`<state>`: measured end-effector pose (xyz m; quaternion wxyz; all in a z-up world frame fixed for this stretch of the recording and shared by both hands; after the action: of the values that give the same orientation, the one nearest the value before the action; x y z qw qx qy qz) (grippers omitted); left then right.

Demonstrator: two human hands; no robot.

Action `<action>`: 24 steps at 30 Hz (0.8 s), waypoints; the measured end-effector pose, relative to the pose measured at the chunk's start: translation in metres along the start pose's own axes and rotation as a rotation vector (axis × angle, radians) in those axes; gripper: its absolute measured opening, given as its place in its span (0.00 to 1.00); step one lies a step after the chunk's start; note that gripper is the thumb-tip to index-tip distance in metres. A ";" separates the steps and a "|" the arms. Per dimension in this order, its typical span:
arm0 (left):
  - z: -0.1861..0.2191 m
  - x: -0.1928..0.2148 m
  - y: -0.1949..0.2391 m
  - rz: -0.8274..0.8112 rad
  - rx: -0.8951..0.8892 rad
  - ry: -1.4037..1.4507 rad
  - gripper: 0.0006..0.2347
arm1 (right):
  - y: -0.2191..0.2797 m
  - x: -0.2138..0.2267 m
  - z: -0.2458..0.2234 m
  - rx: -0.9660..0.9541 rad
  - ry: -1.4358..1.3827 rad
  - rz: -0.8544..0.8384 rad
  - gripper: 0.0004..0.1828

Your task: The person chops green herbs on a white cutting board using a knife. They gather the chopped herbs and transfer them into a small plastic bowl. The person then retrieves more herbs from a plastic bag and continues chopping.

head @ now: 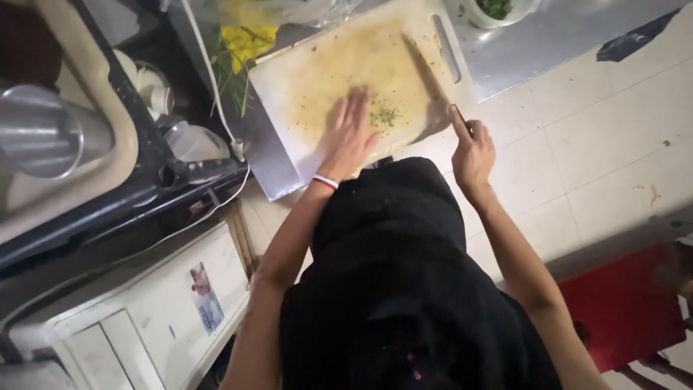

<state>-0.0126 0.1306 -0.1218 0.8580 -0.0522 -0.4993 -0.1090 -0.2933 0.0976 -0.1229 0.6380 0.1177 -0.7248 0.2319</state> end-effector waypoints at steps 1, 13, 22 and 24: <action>0.002 -0.005 0.005 0.008 -0.024 0.025 0.35 | 0.003 -0.003 -0.005 0.013 -0.040 -0.021 0.31; 0.019 -0.008 0.018 -0.072 0.070 -0.133 0.40 | 0.027 0.049 -0.045 -0.291 -0.737 -0.140 0.32; 0.020 -0.023 0.046 -0.035 0.137 -0.107 0.40 | 0.067 0.023 -0.050 -0.563 -1.171 -0.150 0.31; 0.025 -0.020 0.046 -0.061 0.110 -0.107 0.42 | 0.067 0.026 -0.058 -0.574 -1.232 -0.164 0.31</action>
<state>-0.0328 0.1827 -0.1261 0.8279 0.0044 -0.5510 -0.1044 -0.2783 0.1873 -0.1053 0.1307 0.1089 -0.9771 -0.1279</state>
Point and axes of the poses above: each hand's wrist, its own y-axis away from the middle knuckle, its own x-axis out of the back of the hand, z = x × y, the point moved 3 cm from there along -y, towards the middle knuckle, and after that the axes turned 14 degrees about -z, right-handed, at the moved point
